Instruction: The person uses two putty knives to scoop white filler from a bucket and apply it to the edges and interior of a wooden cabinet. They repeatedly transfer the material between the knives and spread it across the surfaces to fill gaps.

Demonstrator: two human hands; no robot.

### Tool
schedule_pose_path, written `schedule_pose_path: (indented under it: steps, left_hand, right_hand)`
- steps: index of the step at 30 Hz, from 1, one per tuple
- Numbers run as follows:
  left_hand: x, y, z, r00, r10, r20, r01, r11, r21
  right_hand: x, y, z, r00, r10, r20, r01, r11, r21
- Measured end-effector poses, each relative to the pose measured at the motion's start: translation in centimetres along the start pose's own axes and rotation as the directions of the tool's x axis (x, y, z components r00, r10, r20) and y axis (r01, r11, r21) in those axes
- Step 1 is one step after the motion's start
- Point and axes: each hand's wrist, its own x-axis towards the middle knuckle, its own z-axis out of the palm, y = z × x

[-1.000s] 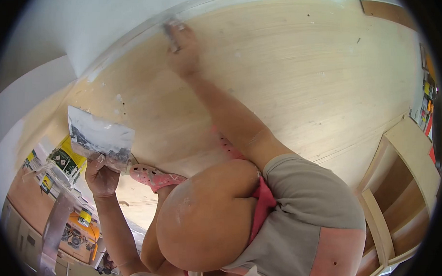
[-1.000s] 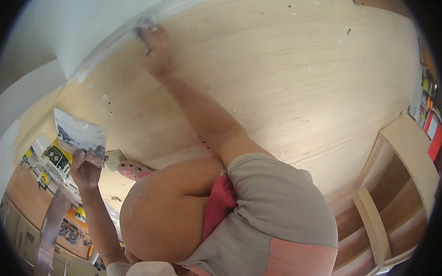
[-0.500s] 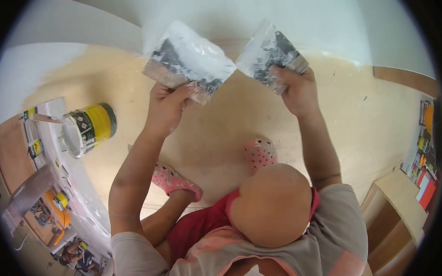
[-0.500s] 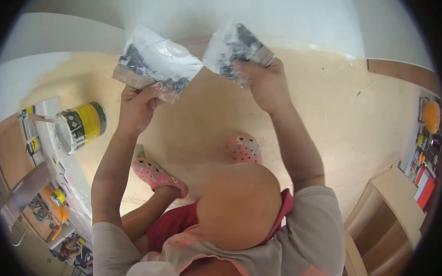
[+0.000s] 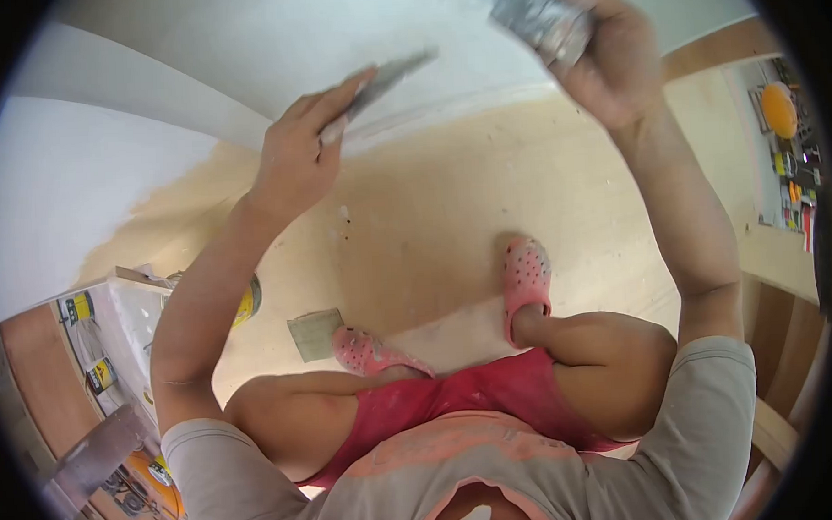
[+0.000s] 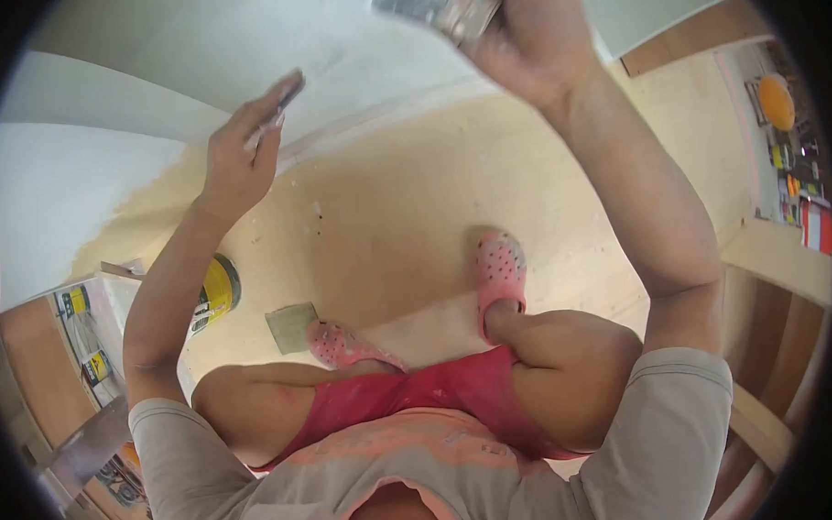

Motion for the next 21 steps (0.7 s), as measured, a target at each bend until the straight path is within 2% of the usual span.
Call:
schedule_pose_path:
  steps: [1, 2, 3, 4, 5, 6, 8, 9, 10, 11, 12, 14, 15, 17, 20, 21]
  left_hand:
    - [-1.4, -0.4, -0.3, 1.0, 0.002, 0.008, -0.002, 1.0, -0.027]
    - [-3.1, -0.4, -0.7, 0.963, -0.218, 0.159, 0.231, 0.97, -0.07]
    - [-5.1, -0.8, -1.1, 0.851, -0.412, 0.324, 0.456, 0.887, -0.069]
    - [-7.8, -2.3, -1.1, 0.833, -0.422, 0.357, 0.478, 0.875, -0.081]
    - [-10.6, -4.0, -0.8, 0.82, -0.43, 0.378, 0.494, 0.865, -0.088]
    - [-13.3, -5.2, -0.3, 0.813, -0.429, 0.393, 0.502, 0.859, -0.101]
    - [-17.6, -6.2, 0.5, 0.81, -0.506, 0.296, 0.586, 0.712, -0.388]
    - [-18.4, -5.4, 0.5, 0.803, -0.514, 0.3, 0.596, 0.703, -0.388]
    - [-19.0, -4.1, 0.6, 0.644, -0.701, 0.308, 0.731, 0.443, -0.519]
    - [-19.7, -3.3, 0.6, 0.438, -0.83, 0.346, 0.768, 0.145, -0.624]
    - [-20.8, -3.1, 0.7, 0.424, -0.836, 0.347, 0.772, 0.134, -0.622]
    - [-23.0, -2.9, 1.1, 0.335, -0.881, 0.335, 0.715, 0.005, -0.7]
    - [-24.1, -2.6, 0.9, 0.324, -0.883, 0.34, 0.721, -0.003, -0.693]
    - [-25.9, -1.4, 0.0, 0.319, -0.886, 0.337, 0.745, 0.014, -0.667]
    - [-26.4, 0.1, -1.1, 0.253, -0.921, 0.296, 0.69, -0.043, -0.723]
    - [-26.8, 0.4, -1.4, 0.221, -0.931, 0.292, 0.667, -0.074, -0.742]
  right_hand:
    - [0.0, 0.1, 4.0, 0.944, -0.138, -0.3, 0.118, 0.989, -0.084]
    - [-0.1, 0.4, 5.9, 0.78, -0.288, -0.556, 0.207, 0.956, -0.206]
    - [-0.2, 1.1, 2.2, 0.759, -0.294, -0.581, 0.205, 0.955, -0.216]
    - [-0.5, 2.8, -4.9, 0.877, -0.257, -0.406, 0.24, 0.966, -0.092]
    - [-1.3, 5.1, -10.1, 0.951, -0.241, -0.192, 0.252, 0.967, 0.037]
    - [-2.0, 7.9, -12.0, 0.922, -0.228, -0.314, 0.24, 0.971, -0.001]
    - [-2.8, 13.5, -16.4, 0.844, -0.193, -0.5, 0.215, 0.976, -0.013]
    - [-2.8, 15.9, -18.5, 0.805, -0.166, -0.57, 0.209, 0.978, 0.01]
    - [-2.9, 17.7, -19.5, 0.801, -0.151, -0.579, 0.195, 0.981, 0.015]
    - [-2.8, 19.3, -20.1, 0.738, -0.079, -0.67, 0.189, 0.978, 0.093]
    - [-2.5, 20.7, -20.9, 0.669, -0.001, -0.743, 0.191, 0.967, 0.171]
    - [-1.4, 22.7, -23.8, 0.631, -0.003, -0.776, 0.178, 0.974, 0.141]
    - [-0.6, 23.3, -24.9, 0.591, -0.018, -0.806, 0.176, 0.979, 0.107]
    - [0.9, 24.0, -26.1, 0.583, 0.016, -0.812, 0.185, 0.971, 0.152]
    - [3.5, 24.2, -26.4, 0.526, -0.013, -0.85, 0.254, 0.957, 0.143]
    - [4.6, 24.4, -26.2, 0.479, -0.016, -0.878, 0.278, 0.951, 0.134]
